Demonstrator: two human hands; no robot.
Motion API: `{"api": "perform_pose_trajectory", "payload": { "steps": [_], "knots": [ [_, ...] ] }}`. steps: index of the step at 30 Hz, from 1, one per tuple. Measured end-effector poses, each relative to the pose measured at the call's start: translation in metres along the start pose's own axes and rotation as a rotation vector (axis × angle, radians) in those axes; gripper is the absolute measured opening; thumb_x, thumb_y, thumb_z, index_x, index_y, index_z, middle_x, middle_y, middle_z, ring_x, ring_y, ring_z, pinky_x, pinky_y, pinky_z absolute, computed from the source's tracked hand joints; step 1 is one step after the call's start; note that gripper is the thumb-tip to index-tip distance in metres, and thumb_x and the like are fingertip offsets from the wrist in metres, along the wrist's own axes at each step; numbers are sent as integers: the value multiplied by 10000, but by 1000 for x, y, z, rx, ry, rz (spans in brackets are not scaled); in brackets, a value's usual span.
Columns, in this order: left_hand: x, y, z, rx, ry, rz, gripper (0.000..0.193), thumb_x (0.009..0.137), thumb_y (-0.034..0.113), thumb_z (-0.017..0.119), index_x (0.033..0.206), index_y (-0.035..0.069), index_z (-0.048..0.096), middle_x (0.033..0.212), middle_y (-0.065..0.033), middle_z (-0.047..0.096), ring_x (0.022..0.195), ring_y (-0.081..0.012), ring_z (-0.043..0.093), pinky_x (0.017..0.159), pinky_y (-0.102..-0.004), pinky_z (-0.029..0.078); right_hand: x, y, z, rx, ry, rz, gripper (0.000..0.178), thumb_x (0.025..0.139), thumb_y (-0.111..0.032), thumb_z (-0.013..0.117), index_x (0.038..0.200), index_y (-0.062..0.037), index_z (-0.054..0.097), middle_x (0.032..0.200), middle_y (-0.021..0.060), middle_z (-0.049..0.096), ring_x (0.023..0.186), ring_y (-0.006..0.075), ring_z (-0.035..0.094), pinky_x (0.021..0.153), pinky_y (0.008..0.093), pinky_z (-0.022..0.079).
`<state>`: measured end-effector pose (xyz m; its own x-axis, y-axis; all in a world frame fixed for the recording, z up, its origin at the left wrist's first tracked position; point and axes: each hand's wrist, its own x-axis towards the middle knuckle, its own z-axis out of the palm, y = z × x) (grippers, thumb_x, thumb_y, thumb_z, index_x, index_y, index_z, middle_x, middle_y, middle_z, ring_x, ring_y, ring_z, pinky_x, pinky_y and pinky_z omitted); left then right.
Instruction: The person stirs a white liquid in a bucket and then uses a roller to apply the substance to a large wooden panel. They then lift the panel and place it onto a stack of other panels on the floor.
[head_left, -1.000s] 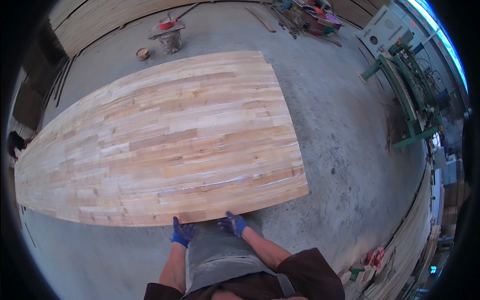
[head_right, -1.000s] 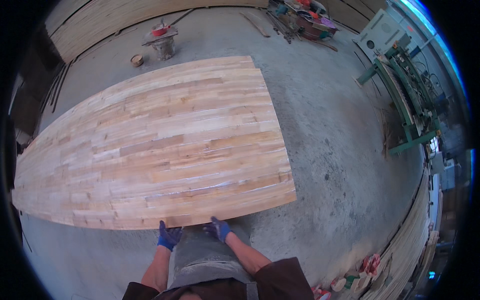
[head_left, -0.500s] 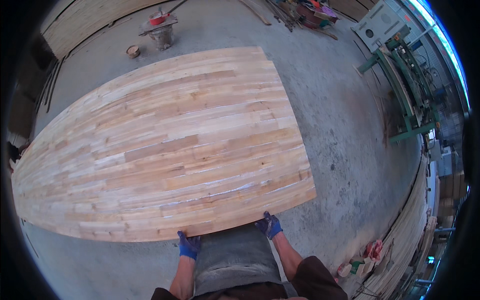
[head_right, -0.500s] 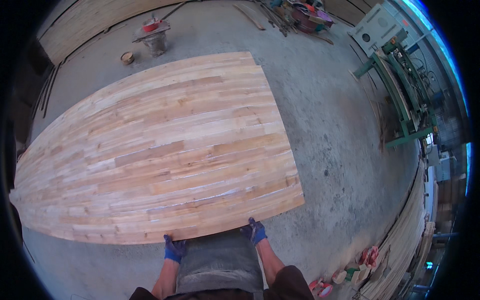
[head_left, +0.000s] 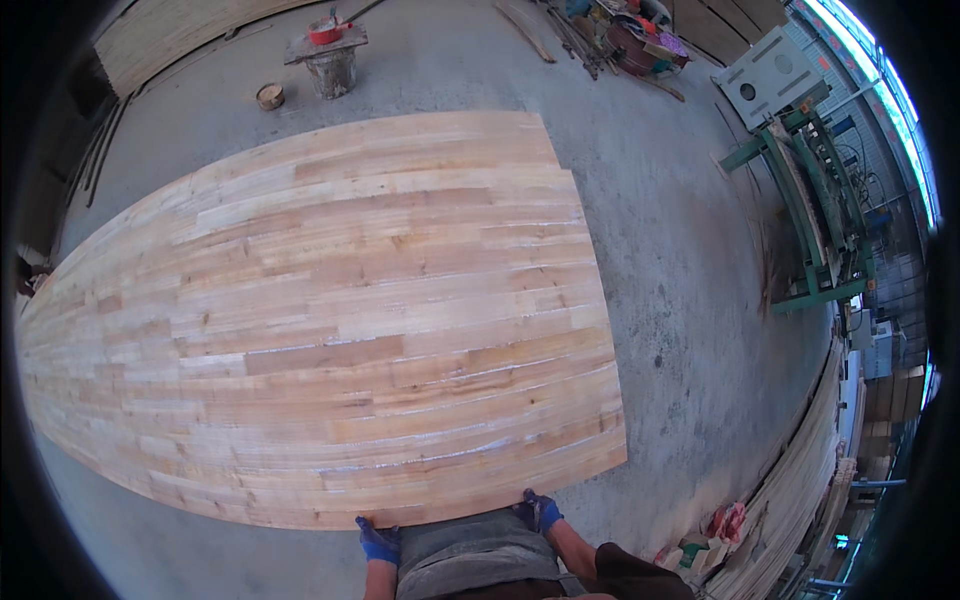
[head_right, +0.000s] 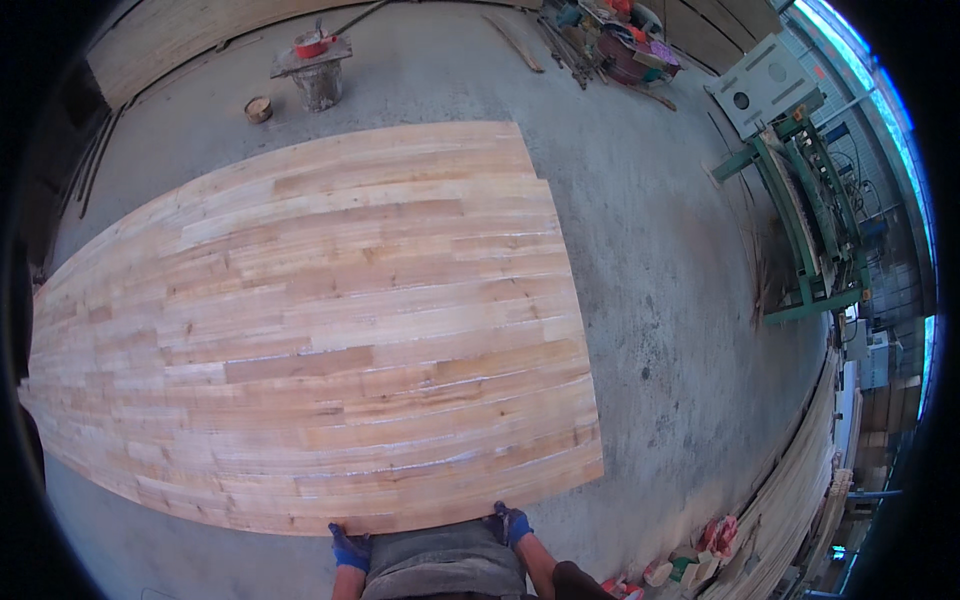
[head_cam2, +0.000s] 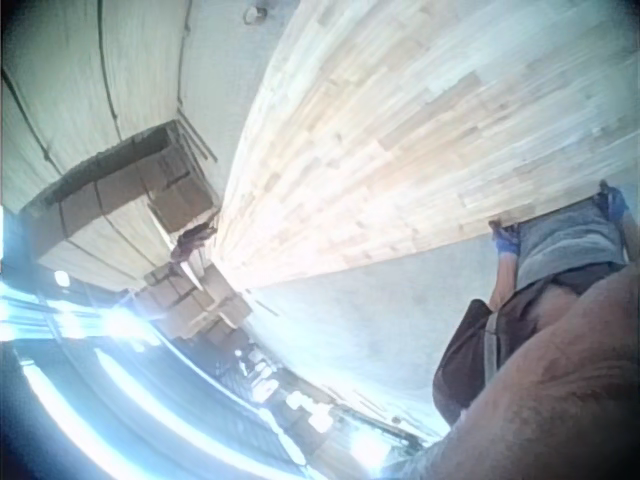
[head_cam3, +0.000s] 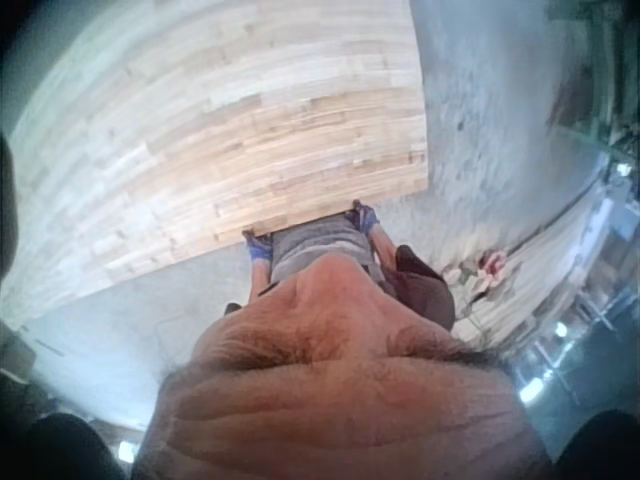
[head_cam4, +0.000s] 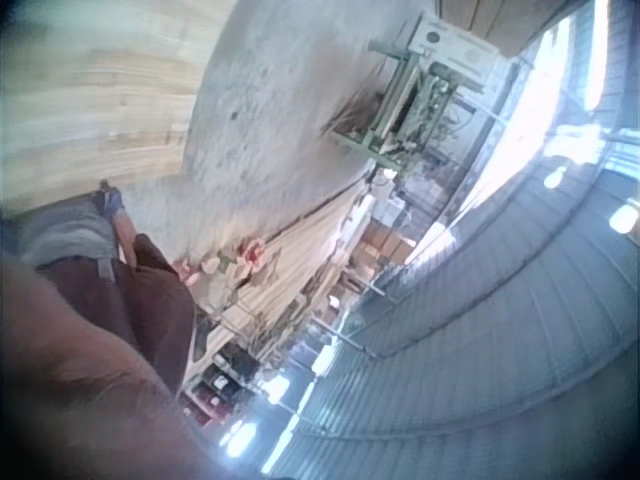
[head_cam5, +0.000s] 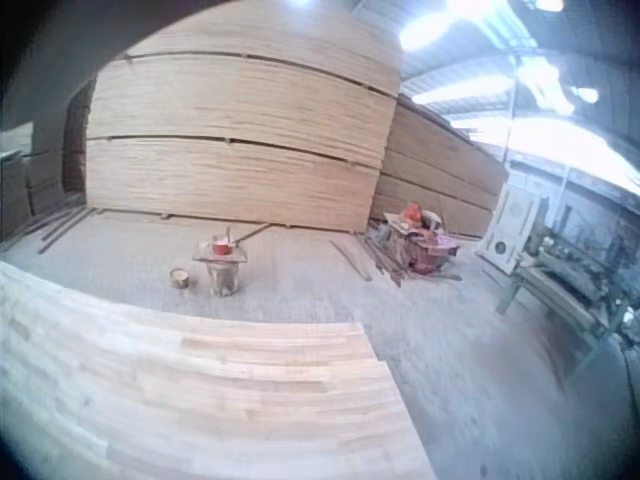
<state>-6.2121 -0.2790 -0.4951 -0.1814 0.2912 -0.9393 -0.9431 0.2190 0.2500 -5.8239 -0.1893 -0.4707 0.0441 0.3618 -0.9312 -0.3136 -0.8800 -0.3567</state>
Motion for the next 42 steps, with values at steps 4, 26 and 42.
{"api": "perform_pose_trajectory", "payload": {
  "steps": [4, 26, 42],
  "knots": [
    [11, 12, 14, 7, -10, 21, 569, 854, 648, 520, 1234, 225, 503, 1205, -9, 592, 1036, -232, 583, 742, -378, 485, 15, -5, 20, 23, 18, -100, 291, 956, -300, 554, 1000, -12, 562, 793, 108, 627, 623, 216, 570, 552, 344, 509],
    [81, 14, 27, 63, -120, 70, 490, 893, 612, 485, 1161, 206, 536, 1193, -62, 541, 1030, -282, 549, 820, -445, 503, 53, -48, 38, 151, 27, -344, 330, 886, -217, 646, 1121, -25, 517, 877, 172, 650, 575, 290, 642, 469, 397, 569],
    [80, 18, 21, -37, -292, 2, 594, 893, 593, 475, 1250, 121, 524, 1269, -123, 572, 1135, -315, 561, 924, -461, 497, 46, -50, 40, 268, 26, -249, 325, 875, -300, 666, 1091, -78, 570, 908, 124, 681, 709, 276, 672, 583, 407, 585]
  ]
}}
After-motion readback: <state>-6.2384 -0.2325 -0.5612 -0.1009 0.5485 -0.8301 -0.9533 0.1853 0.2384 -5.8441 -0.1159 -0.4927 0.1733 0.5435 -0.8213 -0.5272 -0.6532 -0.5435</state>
